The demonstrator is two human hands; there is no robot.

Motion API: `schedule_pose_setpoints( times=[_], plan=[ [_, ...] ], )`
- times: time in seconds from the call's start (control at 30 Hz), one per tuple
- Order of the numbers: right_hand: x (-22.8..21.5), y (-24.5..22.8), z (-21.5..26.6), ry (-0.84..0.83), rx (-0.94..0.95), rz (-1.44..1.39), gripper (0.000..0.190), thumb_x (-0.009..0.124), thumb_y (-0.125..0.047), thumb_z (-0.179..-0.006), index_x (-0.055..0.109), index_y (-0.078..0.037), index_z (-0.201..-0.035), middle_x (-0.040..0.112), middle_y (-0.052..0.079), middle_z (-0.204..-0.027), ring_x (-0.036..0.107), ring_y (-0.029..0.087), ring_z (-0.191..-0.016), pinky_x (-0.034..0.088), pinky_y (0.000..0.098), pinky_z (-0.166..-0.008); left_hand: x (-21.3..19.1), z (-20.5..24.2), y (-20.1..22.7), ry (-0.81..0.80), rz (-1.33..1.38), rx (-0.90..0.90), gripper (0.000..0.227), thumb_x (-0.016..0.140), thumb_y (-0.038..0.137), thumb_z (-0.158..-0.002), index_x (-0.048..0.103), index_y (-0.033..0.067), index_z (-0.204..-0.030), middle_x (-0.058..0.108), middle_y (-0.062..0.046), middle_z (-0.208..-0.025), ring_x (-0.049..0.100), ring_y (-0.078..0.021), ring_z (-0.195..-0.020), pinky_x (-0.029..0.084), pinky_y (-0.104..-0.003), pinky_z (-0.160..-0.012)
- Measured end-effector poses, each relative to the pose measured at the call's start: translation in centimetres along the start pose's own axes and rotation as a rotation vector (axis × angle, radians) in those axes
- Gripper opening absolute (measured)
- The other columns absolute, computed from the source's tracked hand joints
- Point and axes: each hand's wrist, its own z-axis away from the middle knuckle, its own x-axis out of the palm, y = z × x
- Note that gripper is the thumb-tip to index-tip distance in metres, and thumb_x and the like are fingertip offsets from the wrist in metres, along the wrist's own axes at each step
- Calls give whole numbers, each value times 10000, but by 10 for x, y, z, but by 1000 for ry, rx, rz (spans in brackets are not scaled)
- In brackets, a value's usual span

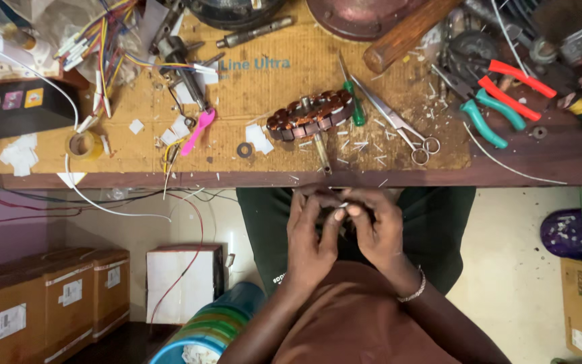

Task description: The person assembles a cylindrical electrical component by inserting small white insulating pieces into slots on a copper-wound rotor. They use scissors to cut the pieces and a screwdriver to adjust the assembly. The work is performed on a cluttered workbench with various tools and parts visible.

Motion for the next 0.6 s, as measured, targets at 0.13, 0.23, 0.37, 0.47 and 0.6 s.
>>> schedule_pose_setpoints(
  times=[0.13, 0.23, 0.37, 0.47, 0.6],
  plan=[
    [-1, -21, -10, 38, -165, 134, 105, 707, 12, -932, 726, -16, -1031, 765, 99, -1010, 758, 213, -876, 592, 303, -762, -16, -3, 3, -26, -123, 167, 155, 687, -37, -910, 645, 16, -1050, 655, -161, -1000, 653, -360, -922, 542, -408, -826],
    [-3, -31, -19, -25, -224, 142, 154, 754, 41, -865, 727, -13, -1007, 749, 107, -996, 752, 235, -882, 604, 328, -767, -27, -4, 3, -28, -185, 206, 147, 707, -55, -882, 669, 19, -1003, 680, -145, -960, 665, -351, -874, 541, -398, -786],
    [-6, -44, -22, -134, -256, 138, 178, 783, 42, -825, 720, -23, -978, 749, 108, -997, 760, 244, -877, 611, 334, -749, -34, 2, 1, -85, 16, -75, 104, 712, -42, -885, 697, -14, -983, 703, -113, -935, 699, -216, -782, 586, -319, -622],
    [-13, -48, -27, -219, -331, 121, 181, 800, 19, -806, 704, -30, -952, 740, 103, -981, 758, 236, -853, 612, 322, -718, -37, 8, -1, -144, 228, -260, 55, 686, -30, -923, 690, -39, -977, 680, -82, -943, 691, -118, -758, 611, -255, -554],
    [-18, -60, -25, -289, -345, 134, 195, 812, 4, -793, 680, -32, -932, 734, 97, -965, 751, 220, -808, 609, 307, -671, -45, 14, -2, -229, 343, -348, 31, 666, -31, -955, 674, -49, -980, 663, -88, -931, 685, -111, -703, 590, -244, -551]
  ],
)
